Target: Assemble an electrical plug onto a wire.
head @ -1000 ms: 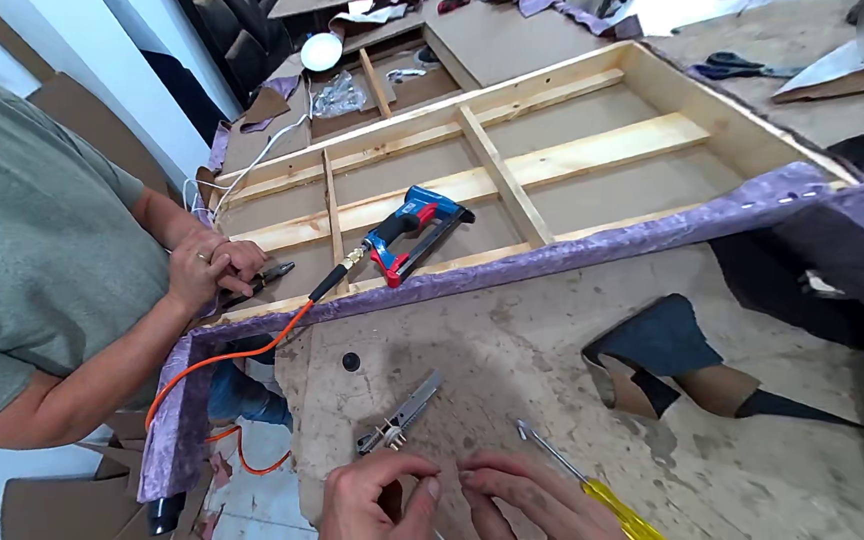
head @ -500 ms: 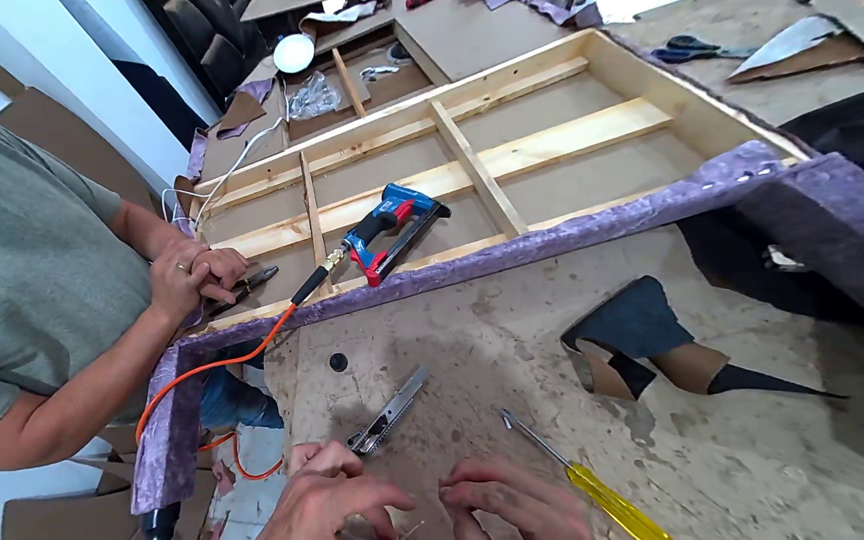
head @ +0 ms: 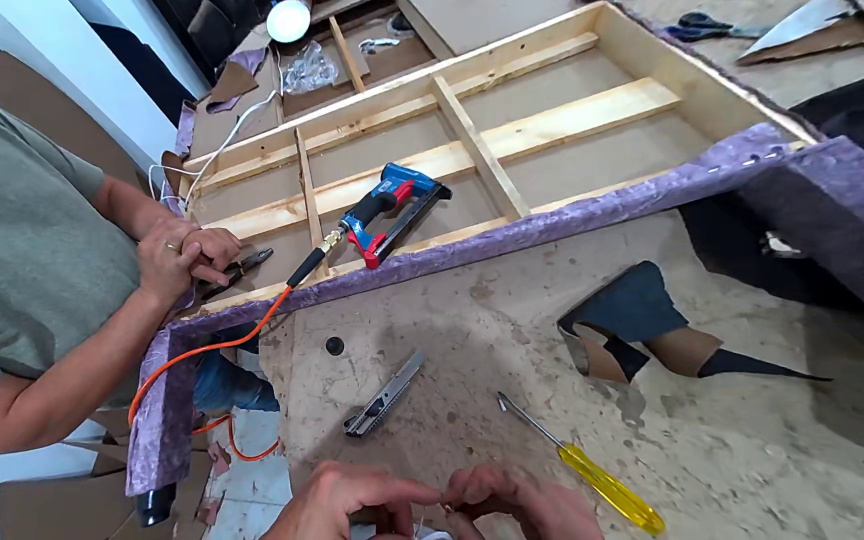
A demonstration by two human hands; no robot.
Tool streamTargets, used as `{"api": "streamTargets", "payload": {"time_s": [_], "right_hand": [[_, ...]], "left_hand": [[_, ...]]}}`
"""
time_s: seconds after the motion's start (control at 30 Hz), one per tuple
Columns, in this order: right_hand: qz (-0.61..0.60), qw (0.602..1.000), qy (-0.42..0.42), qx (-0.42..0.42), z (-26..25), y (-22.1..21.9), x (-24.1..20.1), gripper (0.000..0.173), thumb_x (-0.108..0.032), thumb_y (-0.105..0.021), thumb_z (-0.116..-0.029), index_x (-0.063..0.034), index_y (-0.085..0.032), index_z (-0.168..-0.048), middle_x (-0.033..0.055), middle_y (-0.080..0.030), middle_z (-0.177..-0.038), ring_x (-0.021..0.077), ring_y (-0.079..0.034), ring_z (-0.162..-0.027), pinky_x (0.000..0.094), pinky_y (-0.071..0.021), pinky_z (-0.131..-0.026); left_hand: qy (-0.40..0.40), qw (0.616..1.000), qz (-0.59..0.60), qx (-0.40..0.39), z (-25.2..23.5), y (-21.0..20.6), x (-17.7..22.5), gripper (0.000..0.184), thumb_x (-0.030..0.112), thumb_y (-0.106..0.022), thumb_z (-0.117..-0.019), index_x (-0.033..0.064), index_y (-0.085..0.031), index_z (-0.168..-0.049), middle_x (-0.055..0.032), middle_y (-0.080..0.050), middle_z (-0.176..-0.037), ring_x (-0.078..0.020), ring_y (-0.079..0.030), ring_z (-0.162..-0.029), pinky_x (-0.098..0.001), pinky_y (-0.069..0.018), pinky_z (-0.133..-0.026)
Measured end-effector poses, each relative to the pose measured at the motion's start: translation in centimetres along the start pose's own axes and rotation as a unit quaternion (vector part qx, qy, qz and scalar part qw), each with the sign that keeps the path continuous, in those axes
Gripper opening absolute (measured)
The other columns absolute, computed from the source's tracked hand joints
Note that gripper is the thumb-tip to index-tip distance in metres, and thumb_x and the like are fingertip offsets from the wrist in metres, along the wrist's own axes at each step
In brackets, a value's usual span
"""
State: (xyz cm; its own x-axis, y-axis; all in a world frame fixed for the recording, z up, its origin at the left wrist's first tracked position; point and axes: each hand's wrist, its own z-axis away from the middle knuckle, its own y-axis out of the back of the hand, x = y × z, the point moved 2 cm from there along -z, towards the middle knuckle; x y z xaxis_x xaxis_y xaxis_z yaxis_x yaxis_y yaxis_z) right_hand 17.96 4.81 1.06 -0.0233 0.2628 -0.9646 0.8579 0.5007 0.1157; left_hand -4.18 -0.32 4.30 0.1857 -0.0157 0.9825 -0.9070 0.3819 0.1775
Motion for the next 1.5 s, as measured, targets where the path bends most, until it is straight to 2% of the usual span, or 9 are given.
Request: {"api": "streamTargets", "payload": {"time_s": [0.13,0.37,0.5,0.8,0.9,1.0,1.13,1.33,1.5], "right_hand": [[0.054,0.999,-0.006,-0.004,0.0,-0.2,-0.7,0.017,-0.004,-0.075,-0.0881,-0.0017,-0.062,-0.099,0.01,-0.075,-0.097,0.011,-0.075,-0.082,0.0281,-0.0656,-0.073],[0.091,0.996,-0.011,0.005,-0.5,0.1,-1.8,0.02,-0.004,-0.076,-0.0863,-0.0026,-0.061,-0.099,0.0086,-0.075,-0.095,0.0099,-0.075,-0.08,0.0269,-0.0654,-0.072],[0.107,0.994,-0.031,-0.012,-0.6,0.4,-2.3,0.022,-0.006,-0.077,-0.0862,-0.0022,-0.059,-0.099,0.0101,-0.075,-0.093,0.0125,-0.075,-0.079,0.0305,-0.0651,-0.07],[0.051,0.997,-0.062,-0.004,-0.7,1.4,-3.1,0.03,0.0,-0.077,-0.0849,-0.0007,-0.052,-0.101,0.0122,-0.074,-0.097,0.0183,-0.077,-0.082,0.0372,-0.0672,-0.073],[-0.015,0.996,-0.086,0.028,-0.4,1.3,-2.9,0.032,0.006,-0.075,-0.0839,-0.0039,-0.051,-0.103,0.0082,-0.076,-0.099,0.0169,-0.077,-0.084,0.0366,-0.067,-0.075],[-0.098,0.981,-0.152,0.062,-0.3,1.1,-2.9,0.039,0.013,-0.071,-0.0811,-0.0091,-0.049,-0.105,0.0017,-0.077,-0.097,0.0142,-0.077,-0.083,0.0337,-0.066,-0.074],[-0.154,0.956,-0.236,0.082,-0.3,1.1,-2.9,0.042,0.014,-0.074,-0.0803,-0.0101,-0.05,-0.105,0.0016,-0.079,-0.091,0.0145,-0.077,-0.078,0.0319,-0.0649,-0.071],[-0.23,0.927,-0.287,0.078,-0.1,1.1,-2.5,0.041,0.014,-0.074,-0.0809,-0.0097,-0.052,-0.106,0.0027,-0.079,-0.091,0.0173,-0.077,-0.08,0.0369,-0.0651,-0.077],[-0.204,0.924,-0.306,0.107,-0.2,1.0,-2.7,0.037,0.013,-0.074,-0.0812,-0.0085,-0.052,-0.102,0.0035,-0.078,-0.085,0.0178,-0.077,-0.076,0.0374,-0.0655,-0.076]], "left_hand": [[0.022,0.997,0.048,0.064,-0.2,-0.8,0.2,0.035,0.008,-0.073,-0.0936,-0.0037,-0.068,-0.126,-0.0067,-0.074,-0.092,-0.0103,-0.071,-0.081,-0.028,-0.0621,-0.076],[-0.008,0.989,-0.064,0.134,-0.8,-2.3,1.0,0.03,0.009,-0.077,-0.0908,0.0002,-0.074,-0.119,-0.006,-0.075,-0.088,-0.0094,-0.07,-0.08,-0.027,-0.0604,-0.077],[-0.011,0.979,-0.129,0.157,-1.0,-3.0,1.8,0.026,0.008,-0.078,-0.0889,0.0036,-0.077,-0.115,-0.0055,-0.076,-0.088,-0.0104,-0.07,-0.081,-0.0275,-0.059,-0.078],[-0.052,0.951,-0.24,0.189,-1.7,-3.9,2.6,0.023,0.011,-0.076,-0.0905,0.0067,-0.079,-0.113,-0.0064,-0.076,-0.089,-0.0134,-0.069,-0.083,-0.0273,-0.0572,-0.078],[-0.074,0.94,-0.262,0.203,-2.0,-4.3,2.6,0.021,0.011,-0.076,-0.0909,0.0056,-0.08,-0.11,-0.007,-0.077,-0.09,-0.014,-0.07,-0.084,-0.0266,-0.0574,-0.079],[-0.081,0.934,-0.278,0.212,-2.2,-4.5,2.6,0.019,0.012,-0.076,-0.0917,0.0056,-0.08,-0.109,-0.0071,-0.077,-0.09,-0.0138,-0.07,-0.084,-0.0253,-0.0568,-0.079],[-0.087,0.92,-0.311,0.221,-2.1,-4.7,2.4,0.016,0.011,-0.074,-0.0929,0.0061,-0.081,-0.107,-0.0065,-0.077,-0.091,-0.0135,-0.07,-0.085,-0.0244,-0.0569,-0.078],[-0.089,0.905,-0.346,0.23,-2.2,-5.0,2.7,0.016,0.008,-0.072,-0.0928,0.0064,-0.081,-0.106,-0.0064,-0.076,-0.09,-0.0147,-0.07,-0.084,-0.024,-0.0565,-0.079],[-0.087,0.902,-0.357,0.224,-2.4,-5.2,2.6,0.016,0.01,-0.072,-0.0931,0.0062,-0.08,-0.106,-0.006,-0.077,-0.089,-0.0151,-0.07,-0.084,-0.0241,-0.0564,-0.079]]}}
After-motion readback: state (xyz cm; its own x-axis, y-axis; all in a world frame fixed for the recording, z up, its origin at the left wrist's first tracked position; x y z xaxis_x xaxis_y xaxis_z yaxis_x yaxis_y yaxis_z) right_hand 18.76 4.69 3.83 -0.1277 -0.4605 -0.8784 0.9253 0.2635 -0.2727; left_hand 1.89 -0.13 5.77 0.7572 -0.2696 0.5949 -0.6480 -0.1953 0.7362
